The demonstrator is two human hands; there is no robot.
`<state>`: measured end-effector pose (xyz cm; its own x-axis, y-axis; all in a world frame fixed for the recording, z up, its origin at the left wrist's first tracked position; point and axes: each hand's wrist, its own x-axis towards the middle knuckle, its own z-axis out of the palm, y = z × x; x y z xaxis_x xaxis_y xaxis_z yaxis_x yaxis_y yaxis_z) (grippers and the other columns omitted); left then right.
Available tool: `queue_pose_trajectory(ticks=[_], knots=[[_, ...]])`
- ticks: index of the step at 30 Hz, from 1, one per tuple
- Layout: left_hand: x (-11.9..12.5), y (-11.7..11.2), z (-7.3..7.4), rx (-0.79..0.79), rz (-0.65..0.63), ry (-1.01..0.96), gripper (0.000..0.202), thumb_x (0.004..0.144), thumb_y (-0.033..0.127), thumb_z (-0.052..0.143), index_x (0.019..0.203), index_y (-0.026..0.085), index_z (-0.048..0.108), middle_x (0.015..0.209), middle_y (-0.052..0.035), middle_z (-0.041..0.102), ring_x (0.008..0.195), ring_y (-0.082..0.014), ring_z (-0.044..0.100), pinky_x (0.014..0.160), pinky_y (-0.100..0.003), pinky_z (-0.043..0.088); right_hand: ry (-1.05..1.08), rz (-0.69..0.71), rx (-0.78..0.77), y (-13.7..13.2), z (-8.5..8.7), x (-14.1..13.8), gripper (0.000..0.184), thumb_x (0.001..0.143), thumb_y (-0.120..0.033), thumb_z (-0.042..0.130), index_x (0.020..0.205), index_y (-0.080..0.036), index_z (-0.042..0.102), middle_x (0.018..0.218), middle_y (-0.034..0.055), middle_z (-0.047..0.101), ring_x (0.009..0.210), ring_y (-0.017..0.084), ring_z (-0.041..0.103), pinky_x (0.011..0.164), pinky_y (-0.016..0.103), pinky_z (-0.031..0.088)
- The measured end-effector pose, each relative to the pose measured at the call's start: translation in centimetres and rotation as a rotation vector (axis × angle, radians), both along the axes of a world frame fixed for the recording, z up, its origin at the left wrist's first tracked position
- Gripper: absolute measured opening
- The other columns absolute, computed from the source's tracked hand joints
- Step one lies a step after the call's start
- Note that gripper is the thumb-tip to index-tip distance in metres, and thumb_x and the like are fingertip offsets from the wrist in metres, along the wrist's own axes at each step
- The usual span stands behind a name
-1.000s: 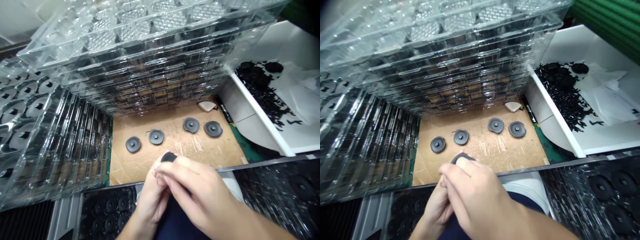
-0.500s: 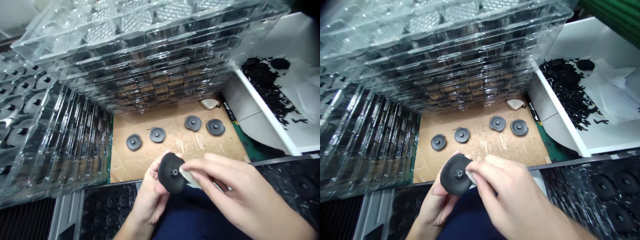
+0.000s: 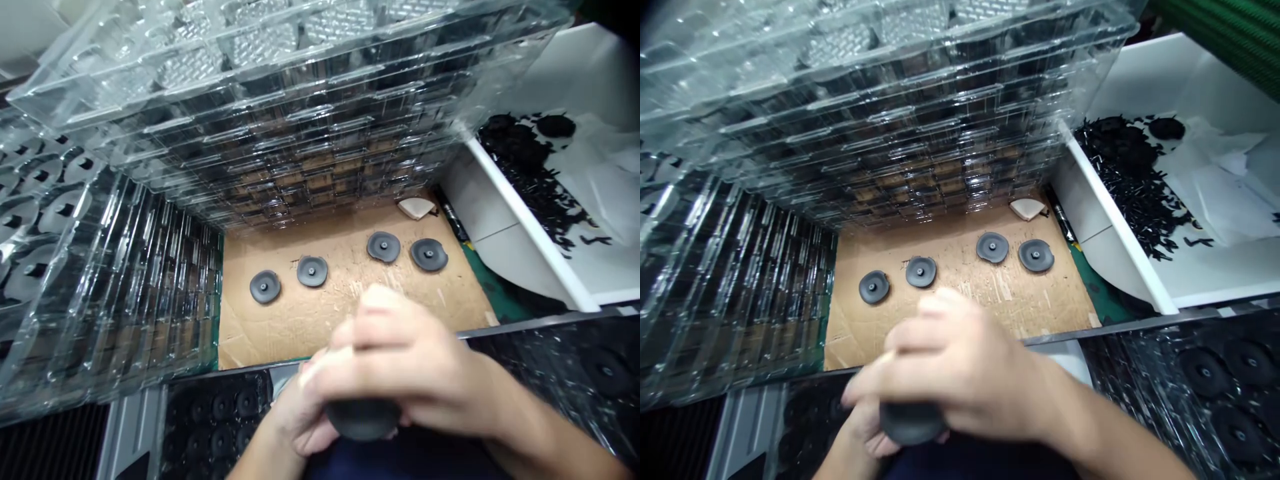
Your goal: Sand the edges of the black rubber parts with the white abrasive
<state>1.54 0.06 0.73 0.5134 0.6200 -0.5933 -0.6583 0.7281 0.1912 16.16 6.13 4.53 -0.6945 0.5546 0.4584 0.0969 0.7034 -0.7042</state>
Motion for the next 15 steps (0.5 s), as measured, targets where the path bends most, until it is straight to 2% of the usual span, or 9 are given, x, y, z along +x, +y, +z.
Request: queue_pose_trajectory(ticks=[2,4,5,7,11,13,15], knots=[[-0.2,0.0,-0.1,0.031,-0.022,-0.082,0.035,0.063,0.03,0.078,0.092,0.012,0.071,0.082,-0.0077,0.074,0.069,-0.0219,0.071,0.054,-0.024,0.058,-0.01,-0.174,-0.137,0.7,-1.4,0.6,0.026,0.093,-0.013,0.043,0.1,-0.018,0.067,0.088,0.002,0.068,0.078,0.011,0.057,0.072,0.025,0.044],[-0.5,0.0,-0.2,0.082,0.007,-0.176,0.052,0.058,0.04,0.079,0.102,0.016,0.069,0.095,-0.009,0.073,0.081,-0.0235,0.071,0.059,-0.023,0.059,-0.113,-0.376,-0.292,1.2,-3.3,1.2,0.022,0.091,-0.015,0.047,0.1,-0.02,0.066,0.093,0.0022,0.069,0.085,0.013,0.061,0.074,0.026,0.047],[-0.7,0.0,-0.3,0.106,0.027,-0.213,0.055,0.058,0.043,0.078,0.106,0.018,0.067,0.1,-0.0091,0.072,0.086,-0.024,0.07,0.061,-0.023,0.059,-0.17,-0.432,-0.359,1.3,-4.5,1.5,0.021,0.09,-0.017,0.048,0.1,-0.021,0.066,0.095,0.0023,0.069,0.086,0.014,0.062,0.074,0.026,0.049],[-1.1,0.0,-0.5,0.129,0.048,-0.245,0.052,0.061,0.042,0.076,0.106,0.017,0.067,0.104,-0.0095,0.071,0.091,-0.0242,0.069,0.065,-0.023,0.059,-0.262,-0.451,-0.441,1.0,-7.0,1.7,0.021,0.09,-0.021,0.049,0.1,-0.023,0.067,0.096,0.0023,0.069,0.087,0.016,0.064,0.074,0.028,0.052],[-1.7,-0.1,-0.9,0.095,0.08,-0.225,0.05,0.063,0.039,0.076,0.107,0.017,0.066,0.113,-0.0107,0.068,0.1,-0.0271,0.066,0.074,-0.028,0.059,-0.333,-0.504,-0.392,-0.8,-11.8,1.4,0.027,0.09,-0.019,0.044,0.105,-0.019,0.067,0.093,0.0077,0.066,0.087,0.019,0.064,0.077,0.034,0.054],[-2.0,-0.1,-1.0,0.086,0.101,-0.196,0.055,0.063,0.038,0.075,0.112,0.017,0.063,0.114,-0.0123,0.067,0.102,-0.0276,0.065,0.076,-0.029,0.058,-0.349,-0.569,-0.34,-1.9,-13.3,1.1,0.032,0.091,-0.018,0.039,0.11,-0.014,0.064,0.106,0.0139,0.06,0.095,0.022,0.061,0.082,0.04,0.052],[-2.2,0.0,-1.0,0.089,0.117,-0.165,0.056,0.065,0.037,0.074,0.115,0.017,0.06,0.113,-0.0124,0.067,0.104,-0.0268,0.064,0.078,-0.03,0.057,-0.364,-0.604,-0.29,-3.0,-14.1,0.9,0.034,0.091,-0.019,0.039,0.115,-0.014,0.062,0.116,0.0169,0.055,0.096,0.023,0.059,0.082,0.043,0.052]])
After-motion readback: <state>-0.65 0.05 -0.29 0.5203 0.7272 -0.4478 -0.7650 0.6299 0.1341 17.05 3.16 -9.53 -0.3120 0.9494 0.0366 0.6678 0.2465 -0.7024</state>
